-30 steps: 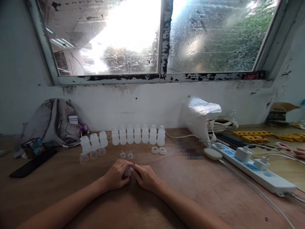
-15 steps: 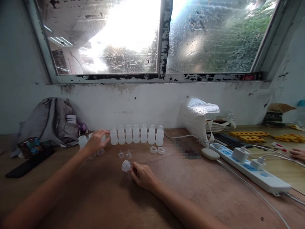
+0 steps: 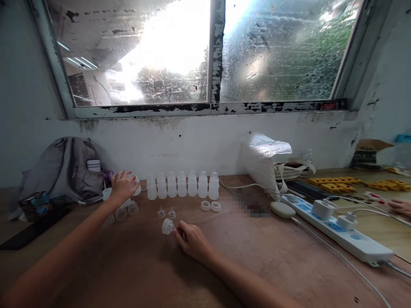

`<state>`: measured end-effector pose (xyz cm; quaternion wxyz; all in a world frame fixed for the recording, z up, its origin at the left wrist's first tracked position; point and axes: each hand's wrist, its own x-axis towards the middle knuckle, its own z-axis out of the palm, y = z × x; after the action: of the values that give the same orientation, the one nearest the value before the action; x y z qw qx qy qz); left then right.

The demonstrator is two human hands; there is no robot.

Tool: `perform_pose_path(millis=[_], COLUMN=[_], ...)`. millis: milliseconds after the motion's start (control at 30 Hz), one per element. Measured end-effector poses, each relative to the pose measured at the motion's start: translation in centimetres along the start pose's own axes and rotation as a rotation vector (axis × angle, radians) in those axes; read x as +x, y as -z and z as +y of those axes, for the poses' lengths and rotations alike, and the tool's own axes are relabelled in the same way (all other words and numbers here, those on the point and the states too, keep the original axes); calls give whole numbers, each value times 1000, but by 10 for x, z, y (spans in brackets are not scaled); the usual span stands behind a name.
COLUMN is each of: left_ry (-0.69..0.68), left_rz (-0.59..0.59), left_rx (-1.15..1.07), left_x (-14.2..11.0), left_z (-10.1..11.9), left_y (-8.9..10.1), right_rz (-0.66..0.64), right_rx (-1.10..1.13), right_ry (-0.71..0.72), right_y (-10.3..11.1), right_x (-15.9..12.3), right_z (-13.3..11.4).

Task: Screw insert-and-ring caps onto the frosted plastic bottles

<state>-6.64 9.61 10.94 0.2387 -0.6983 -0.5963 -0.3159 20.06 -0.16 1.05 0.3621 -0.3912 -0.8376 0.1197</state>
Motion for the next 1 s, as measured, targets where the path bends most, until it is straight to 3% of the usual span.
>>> perform_pose_path(millis=[133,233,333,467,600,667,733,1000], left_ry=[-9,-36,-95,18,-84,-121,-73,347], left_rz=[-105,-296,-504,-584,-713,-733,-699,-611], left_rx=[-465,-713,-887,-1098,-1143,-1136,-1108,-1278], left_x=[-25,-59,-92,-119,-129,-128,-127,-121], left_z=[26,46,58,66,73,74,73,73], left_y=[38,46,36,12,6,9,11,10], right_rz=[78,140,165,145,124,129,147,196], right_rx=[134,211,261,296,331,366,415,554], right_ry=[-105,-187,-231,-240,-223,-218,-225,-273], right_y=[5,7,6,4,7,9,10,10], right_x=[4,6,7,6,4,3,3,5], right_z=[-2,0,5,6,2,1,2,10])
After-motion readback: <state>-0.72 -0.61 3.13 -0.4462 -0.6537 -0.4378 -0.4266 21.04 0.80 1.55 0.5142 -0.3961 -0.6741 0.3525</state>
